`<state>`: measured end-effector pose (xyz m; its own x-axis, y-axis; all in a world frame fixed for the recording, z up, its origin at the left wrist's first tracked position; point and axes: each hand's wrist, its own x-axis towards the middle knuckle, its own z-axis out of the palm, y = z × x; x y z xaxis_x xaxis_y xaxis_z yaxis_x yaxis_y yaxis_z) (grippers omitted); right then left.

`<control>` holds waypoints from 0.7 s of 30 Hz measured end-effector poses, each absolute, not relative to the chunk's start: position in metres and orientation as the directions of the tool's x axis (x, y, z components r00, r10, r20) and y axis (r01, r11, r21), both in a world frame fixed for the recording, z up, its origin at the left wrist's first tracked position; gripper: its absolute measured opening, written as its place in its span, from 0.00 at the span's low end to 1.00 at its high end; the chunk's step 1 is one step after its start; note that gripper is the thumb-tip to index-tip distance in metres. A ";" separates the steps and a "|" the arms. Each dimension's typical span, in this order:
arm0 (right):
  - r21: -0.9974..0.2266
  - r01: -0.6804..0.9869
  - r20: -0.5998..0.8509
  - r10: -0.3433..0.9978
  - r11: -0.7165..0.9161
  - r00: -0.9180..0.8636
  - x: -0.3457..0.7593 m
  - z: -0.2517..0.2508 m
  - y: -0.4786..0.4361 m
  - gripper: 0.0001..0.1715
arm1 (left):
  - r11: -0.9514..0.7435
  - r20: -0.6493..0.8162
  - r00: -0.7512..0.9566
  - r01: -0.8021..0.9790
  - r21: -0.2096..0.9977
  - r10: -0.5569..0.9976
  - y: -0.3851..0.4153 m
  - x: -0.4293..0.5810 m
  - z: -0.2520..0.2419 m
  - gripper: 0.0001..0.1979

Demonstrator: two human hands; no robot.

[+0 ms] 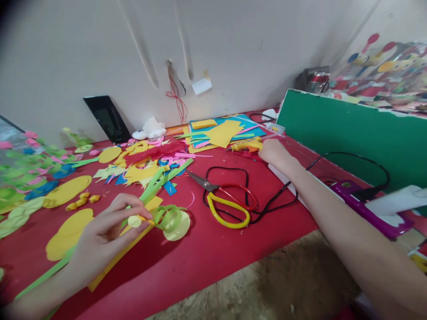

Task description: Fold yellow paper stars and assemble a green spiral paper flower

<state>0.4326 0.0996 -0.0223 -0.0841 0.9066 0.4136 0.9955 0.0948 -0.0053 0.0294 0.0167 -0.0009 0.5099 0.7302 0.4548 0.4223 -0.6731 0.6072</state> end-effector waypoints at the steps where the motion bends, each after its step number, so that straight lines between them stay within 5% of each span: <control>1: 0.047 0.997 0.415 0.907 0.053 -0.068 0.425 -0.017 0.094 0.20 | -0.673 0.455 0.509 0.424 0.606 0.730 0.017 0.030 -0.001 0.07; 8: -0.064 0.953 0.497 0.818 -0.297 0.289 0.380 0.023 0.068 0.25 | -0.679 0.460 0.510 0.430 0.595 0.727 0.017 0.031 0.000 0.06; 12: -0.166 0.966 0.337 0.909 -0.197 0.244 0.372 0.033 0.052 0.23 | -0.653 0.435 0.496 0.462 0.600 0.752 0.015 0.030 0.000 0.07; 16: -0.230 0.970 0.094 0.991 -0.075 0.099 0.360 0.028 0.013 0.37 | -0.659 0.445 0.493 0.466 0.590 0.748 0.015 0.031 0.001 0.08; 21: -0.147 0.983 0.073 0.990 -0.113 0.125 0.332 0.012 -0.035 0.43 | -0.715 0.510 0.508 0.407 0.569 0.694 0.018 0.031 -0.002 0.11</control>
